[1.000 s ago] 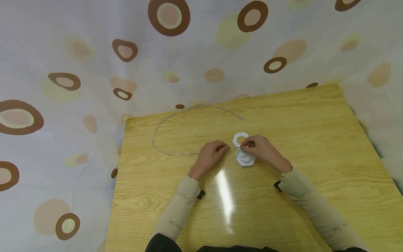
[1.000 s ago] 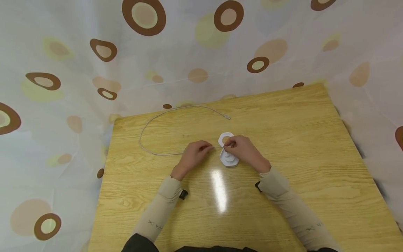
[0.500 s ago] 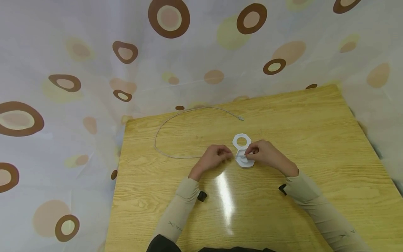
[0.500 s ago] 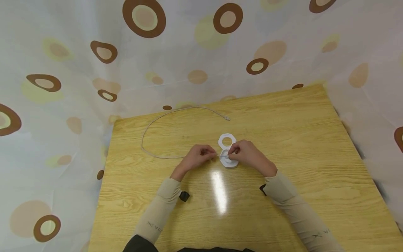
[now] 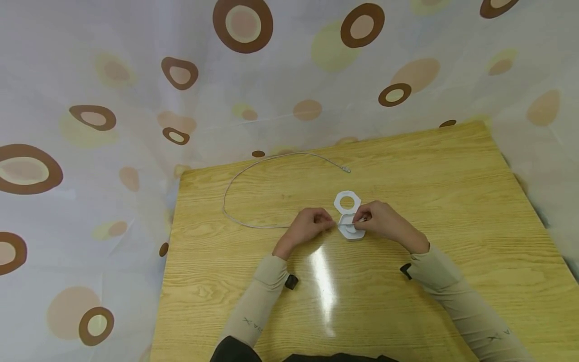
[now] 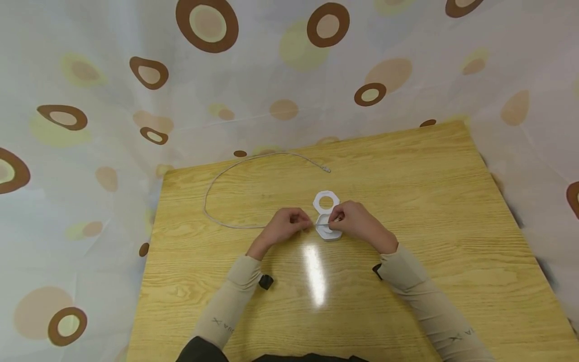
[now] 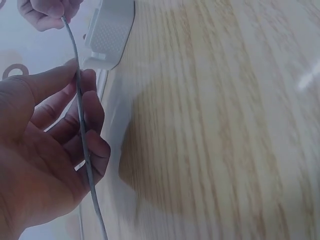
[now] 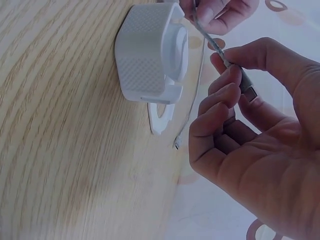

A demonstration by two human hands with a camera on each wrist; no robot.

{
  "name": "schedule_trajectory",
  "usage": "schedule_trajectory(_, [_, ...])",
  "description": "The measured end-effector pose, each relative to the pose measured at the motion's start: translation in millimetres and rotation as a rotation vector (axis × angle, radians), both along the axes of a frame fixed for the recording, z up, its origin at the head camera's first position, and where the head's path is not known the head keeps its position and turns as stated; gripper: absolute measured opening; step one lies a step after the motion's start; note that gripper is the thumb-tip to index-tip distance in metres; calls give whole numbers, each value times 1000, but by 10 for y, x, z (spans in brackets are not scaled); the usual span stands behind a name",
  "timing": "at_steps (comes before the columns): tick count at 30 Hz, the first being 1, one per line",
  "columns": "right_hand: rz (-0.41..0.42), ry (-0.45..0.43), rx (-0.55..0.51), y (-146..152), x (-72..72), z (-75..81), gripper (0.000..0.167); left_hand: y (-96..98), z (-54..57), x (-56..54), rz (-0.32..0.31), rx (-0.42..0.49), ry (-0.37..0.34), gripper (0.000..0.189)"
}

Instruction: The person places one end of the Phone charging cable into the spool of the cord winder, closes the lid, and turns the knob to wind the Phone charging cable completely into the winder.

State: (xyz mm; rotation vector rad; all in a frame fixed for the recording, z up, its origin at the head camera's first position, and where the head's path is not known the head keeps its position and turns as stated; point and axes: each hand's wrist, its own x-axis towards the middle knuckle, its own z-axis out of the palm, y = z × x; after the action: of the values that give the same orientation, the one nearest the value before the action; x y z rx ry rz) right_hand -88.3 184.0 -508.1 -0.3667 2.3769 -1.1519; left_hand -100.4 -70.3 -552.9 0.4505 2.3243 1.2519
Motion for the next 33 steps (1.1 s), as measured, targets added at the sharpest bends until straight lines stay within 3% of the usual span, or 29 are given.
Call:
schedule_trajectory(9, [3, 9, 16, -8, 13, 14, 9, 78, 7, 50, 57, -123, 36, 18])
schedule_trajectory(33, [-36, 5, 63, 22, 52, -64, 14, 164, 75, 120, 14, -282, 166, 18])
